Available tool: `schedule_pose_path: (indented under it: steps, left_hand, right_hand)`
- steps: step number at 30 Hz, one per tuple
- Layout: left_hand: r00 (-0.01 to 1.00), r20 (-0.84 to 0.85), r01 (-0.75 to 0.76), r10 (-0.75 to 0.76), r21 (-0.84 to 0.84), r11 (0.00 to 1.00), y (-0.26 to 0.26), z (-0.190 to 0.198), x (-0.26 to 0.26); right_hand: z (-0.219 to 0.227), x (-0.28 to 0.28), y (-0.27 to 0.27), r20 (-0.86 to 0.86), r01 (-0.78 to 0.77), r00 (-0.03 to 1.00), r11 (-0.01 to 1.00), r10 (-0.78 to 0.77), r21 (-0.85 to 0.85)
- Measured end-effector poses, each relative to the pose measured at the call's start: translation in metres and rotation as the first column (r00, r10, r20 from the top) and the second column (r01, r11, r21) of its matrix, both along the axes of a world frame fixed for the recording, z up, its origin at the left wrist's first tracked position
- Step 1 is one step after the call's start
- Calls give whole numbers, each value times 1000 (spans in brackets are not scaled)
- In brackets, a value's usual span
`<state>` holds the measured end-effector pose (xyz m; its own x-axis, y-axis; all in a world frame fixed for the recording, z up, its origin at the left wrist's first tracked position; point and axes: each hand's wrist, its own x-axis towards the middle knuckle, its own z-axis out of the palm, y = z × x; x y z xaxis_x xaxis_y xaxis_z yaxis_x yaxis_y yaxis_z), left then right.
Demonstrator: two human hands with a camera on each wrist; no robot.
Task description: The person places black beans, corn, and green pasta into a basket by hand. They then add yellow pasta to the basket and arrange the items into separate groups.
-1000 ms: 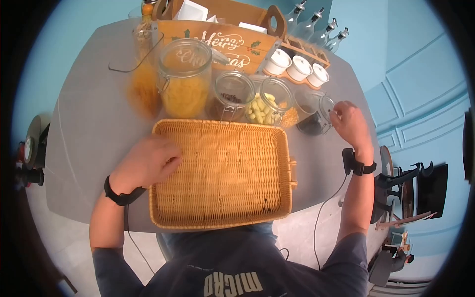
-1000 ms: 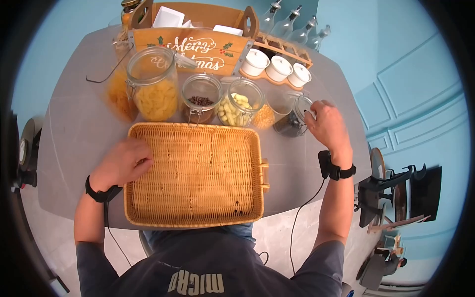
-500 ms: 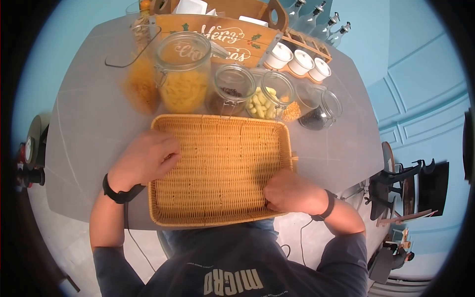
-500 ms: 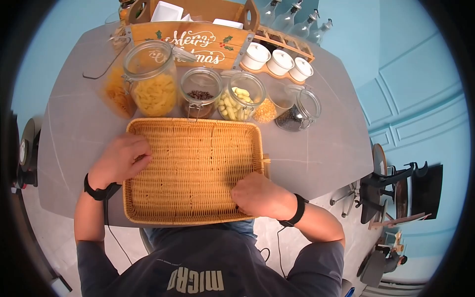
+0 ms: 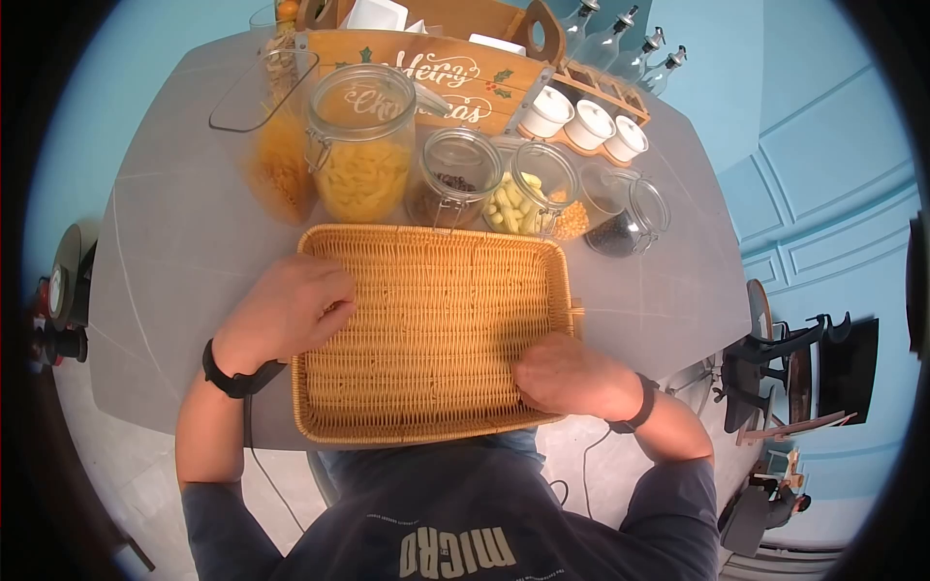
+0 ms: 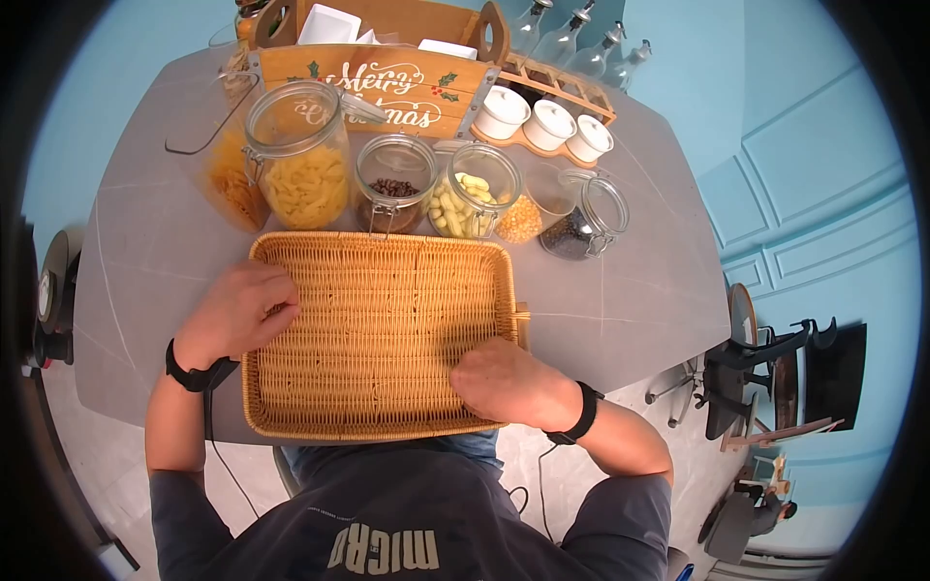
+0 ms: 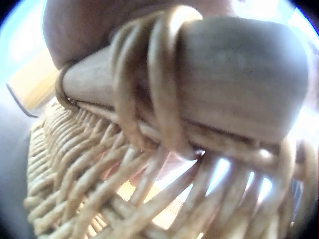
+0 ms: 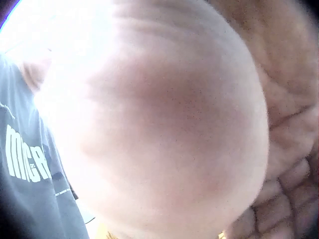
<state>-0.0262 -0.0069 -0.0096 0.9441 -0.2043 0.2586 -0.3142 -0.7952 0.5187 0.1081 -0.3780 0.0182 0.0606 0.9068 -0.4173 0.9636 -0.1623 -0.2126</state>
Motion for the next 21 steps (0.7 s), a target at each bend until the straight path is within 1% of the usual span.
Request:
schedule_pose_path:
  steps: [2,5,8,11,14,16,18,20,21]
  left_hand:
    - [1000,-2,-1,1,-1,1000,0,0,0]
    - [1000,-2,-4,4,2,1000,-1,1,0]
    - [1000,-1,-10,10,6,1000,-1,2,0]
    - [1000,7,-11,11,12,1000,-2,0,0]
    - [1000,4,-13,13,14,1000,-2,3,0]
    - [1000,7,-7,7,7,1000,-1,3,0]
    - [1000,-1,-3,3,15,1000,0,2,0]
    - [1000,-3,0,0,18,1000,0,3,0]
    - [1000,-1,0,0,15,1000,0,2,0]
  right_hand:
    - [-3,-2,0,14,-16,1000,999,16,29]
    - [-1,-4,5,29,-46,999,999,46,-4]
    - [-6,-10,7,58,-41,997,999,42,-16]
    - [-9,-11,6,36,15,999,992,-20,122]
    - [0,9,4,63,62,995,988,-71,139]
    - [32,32,-1,76,244,961,946,-265,213]
    - [58,70,-20,72,372,903,855,-424,362]
    - [81,104,-39,170,478,771,734,-614,483]
    - [92,119,-46,169,519,720,684,-673,513]
